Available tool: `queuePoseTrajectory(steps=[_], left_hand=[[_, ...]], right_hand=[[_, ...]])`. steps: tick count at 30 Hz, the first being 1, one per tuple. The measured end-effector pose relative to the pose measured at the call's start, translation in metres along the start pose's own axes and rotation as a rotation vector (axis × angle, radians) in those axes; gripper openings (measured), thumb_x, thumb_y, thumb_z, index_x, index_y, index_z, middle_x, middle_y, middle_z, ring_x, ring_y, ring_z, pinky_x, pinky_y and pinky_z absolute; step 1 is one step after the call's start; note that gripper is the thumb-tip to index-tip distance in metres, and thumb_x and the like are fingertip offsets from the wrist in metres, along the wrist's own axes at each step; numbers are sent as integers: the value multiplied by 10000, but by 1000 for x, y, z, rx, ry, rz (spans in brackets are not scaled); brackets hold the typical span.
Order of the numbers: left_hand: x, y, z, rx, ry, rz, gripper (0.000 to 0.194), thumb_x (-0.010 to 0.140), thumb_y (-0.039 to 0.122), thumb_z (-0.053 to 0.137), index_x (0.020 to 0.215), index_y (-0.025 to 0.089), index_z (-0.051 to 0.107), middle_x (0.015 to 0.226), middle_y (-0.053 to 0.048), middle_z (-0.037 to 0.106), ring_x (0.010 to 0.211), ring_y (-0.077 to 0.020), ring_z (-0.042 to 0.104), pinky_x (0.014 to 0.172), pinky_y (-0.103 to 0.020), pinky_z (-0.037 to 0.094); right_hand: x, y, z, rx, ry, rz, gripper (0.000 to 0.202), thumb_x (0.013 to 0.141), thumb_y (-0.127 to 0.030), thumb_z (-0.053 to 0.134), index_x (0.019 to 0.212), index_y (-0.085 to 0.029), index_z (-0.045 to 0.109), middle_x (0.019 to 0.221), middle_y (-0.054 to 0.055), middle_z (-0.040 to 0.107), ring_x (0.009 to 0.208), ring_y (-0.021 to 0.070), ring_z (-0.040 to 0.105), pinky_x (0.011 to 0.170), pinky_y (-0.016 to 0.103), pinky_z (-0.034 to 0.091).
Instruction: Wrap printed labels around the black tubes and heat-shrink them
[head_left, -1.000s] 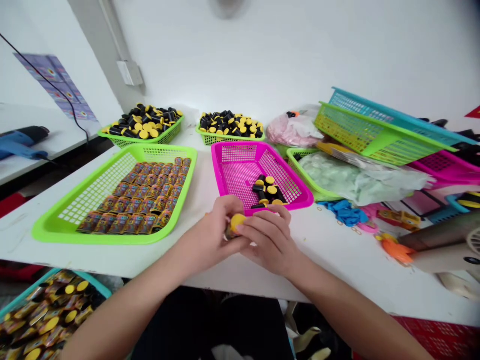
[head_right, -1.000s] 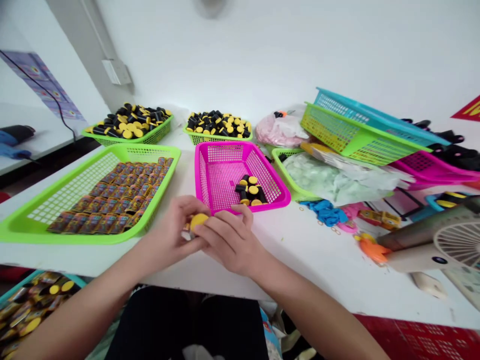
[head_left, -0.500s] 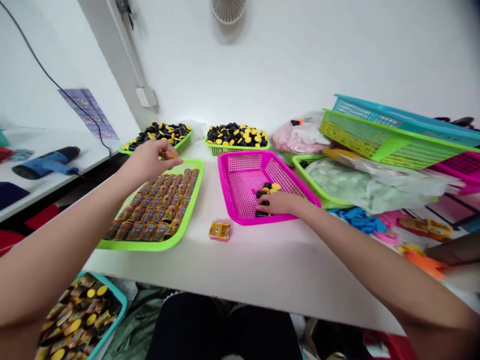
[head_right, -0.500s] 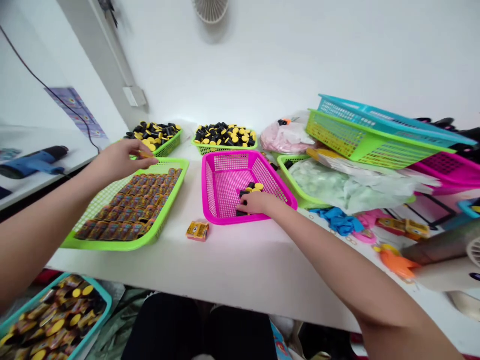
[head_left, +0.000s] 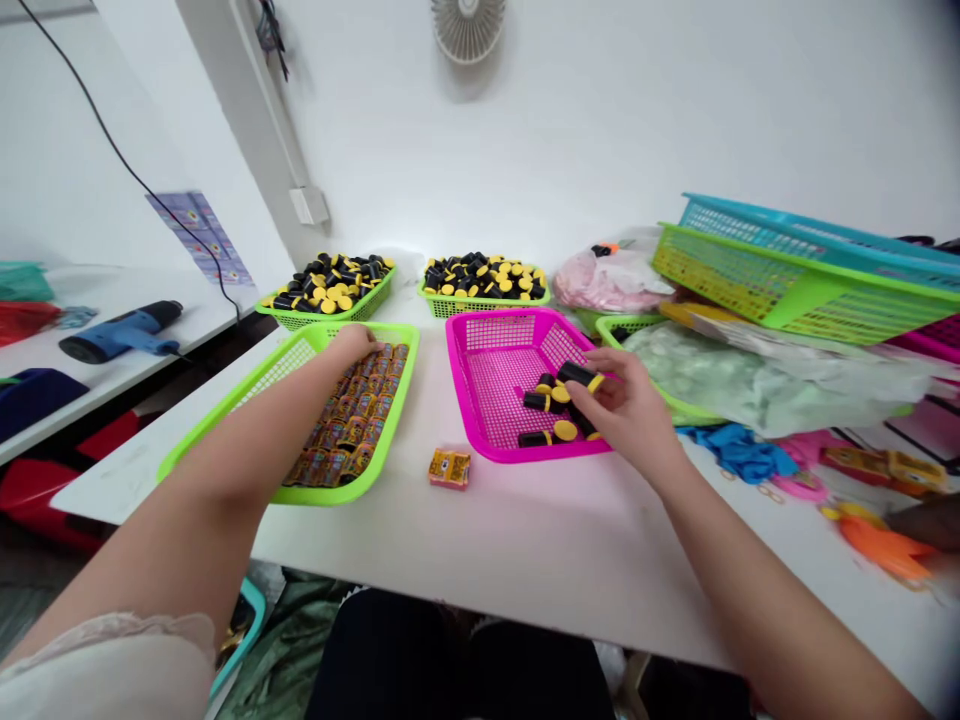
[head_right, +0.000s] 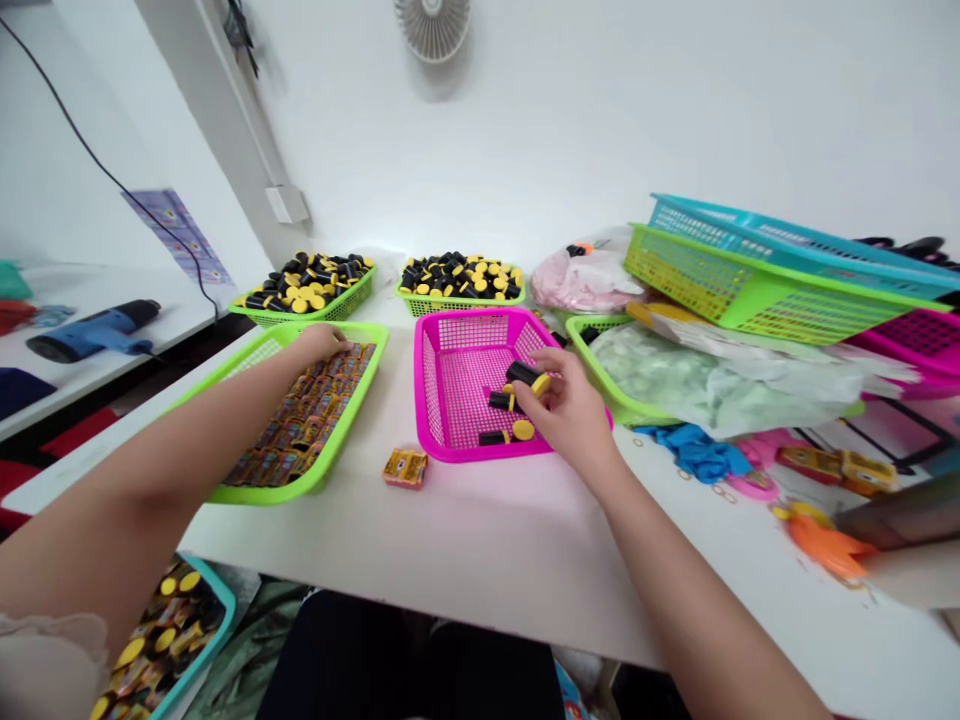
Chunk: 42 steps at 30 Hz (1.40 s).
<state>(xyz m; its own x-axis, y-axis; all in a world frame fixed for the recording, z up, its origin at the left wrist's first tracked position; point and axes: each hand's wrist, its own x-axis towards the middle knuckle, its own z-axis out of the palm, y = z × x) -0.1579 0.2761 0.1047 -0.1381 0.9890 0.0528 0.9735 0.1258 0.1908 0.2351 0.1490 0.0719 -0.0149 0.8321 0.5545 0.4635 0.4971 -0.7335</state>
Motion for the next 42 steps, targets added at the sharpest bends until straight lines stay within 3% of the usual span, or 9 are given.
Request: queuePoseTrajectory(steps=[6, 9, 12, 15, 21, 30, 33, 37, 42], left_hand=[[-52, 32, -29, 215, 117, 94, 472, 946, 428, 454, 1175, 52, 623, 1220, -234, 606, 1153, -350, 559, 935, -417, 431], [-128, 61, -30, 306, 196, 421, 428, 1001, 381, 324, 1051, 108, 650, 967, -147, 676, 895, -261, 663, 814, -371, 500], [-203, 77, 0, 279, -151, 724, 312, 988, 280, 397, 942, 140, 671, 819, -73, 691, 714, -182, 678, 712, -292, 531], [-238, 73, 48, 349, 10, 874, 354, 912, 52, 419, 1211, 73, 607, 1185, -186, 667, 1088, -270, 655, 921, -397, 526], [-228, 54, 91, 396, 180, 1051, 372, 886, -10, 389, 1178, 13, 617, 1198, -239, 655, 1107, -271, 659, 972, -398, 529], [-229, 48, 65, -45, 39, 871, 370, 948, 65, 375, 1195, 151, 637, 1155, -71, 708, 1006, -174, 701, 874, -267, 573], [-238, 54, 45, -202, 123, 915, 344, 950, 86, 422, 1199, 187, 636, 1135, -27, 717, 997, -135, 699, 906, -220, 549], [-242, 85, 6, -467, 361, 892, 245, 876, 95, 559, 1045, 195, 704, 1016, -20, 730, 873, -104, 700, 783, -158, 565], [-212, 129, 5, -842, 205, 794, 83, 753, 185, 731, 829, 184, 764, 881, -38, 721, 722, -112, 677, 530, -141, 520]], right_hand=[[-18, 14, -3, 103, 160, 14, 325, 797, -379, 719, 1078, -255, 612, 918, 41, 633, 700, 165, 611, 585, 318, 531], [-20, 12, -3, 29, 168, -54, 343, 808, -357, 705, 1124, -250, 627, 1035, 68, 627, 762, 171, 634, 634, 332, 558], [-22, 8, 1, -141, 167, -156, 284, 818, -327, 688, 1089, -247, 659, 1046, 77, 619, 802, 187, 638, 676, 348, 578], [-24, 6, 6, -284, 184, -268, 232, 831, -293, 666, 1060, -251, 678, 1056, 85, 602, 880, 214, 641, 729, 379, 590], [-23, 11, 10, -325, 201, -323, 236, 843, -257, 645, 1077, -245, 669, 1046, 91, 594, 947, 234, 638, 795, 410, 584], [-19, 19, 16, -250, 313, -366, 289, 860, -267, 626, 1147, -248, 595, 1095, 95, 584, 1020, 242, 620, 845, 432, 575], [-23, 15, 14, -35, 312, -272, 443, 838, -309, 663, 1240, -251, 487, 1085, 77, 586, 878, 198, 640, 731, 378, 596], [-31, -4, 10, 185, 245, -159, 376, 846, -363, 660, 1169, -263, 496, 872, 13, 596, 727, 161, 627, 661, 334, 581], [-38, -23, 7, 392, 109, -85, 347, 813, -381, 703, 1105, -275, 547, 867, 12, 621, 757, 165, 643, 664, 331, 574]])
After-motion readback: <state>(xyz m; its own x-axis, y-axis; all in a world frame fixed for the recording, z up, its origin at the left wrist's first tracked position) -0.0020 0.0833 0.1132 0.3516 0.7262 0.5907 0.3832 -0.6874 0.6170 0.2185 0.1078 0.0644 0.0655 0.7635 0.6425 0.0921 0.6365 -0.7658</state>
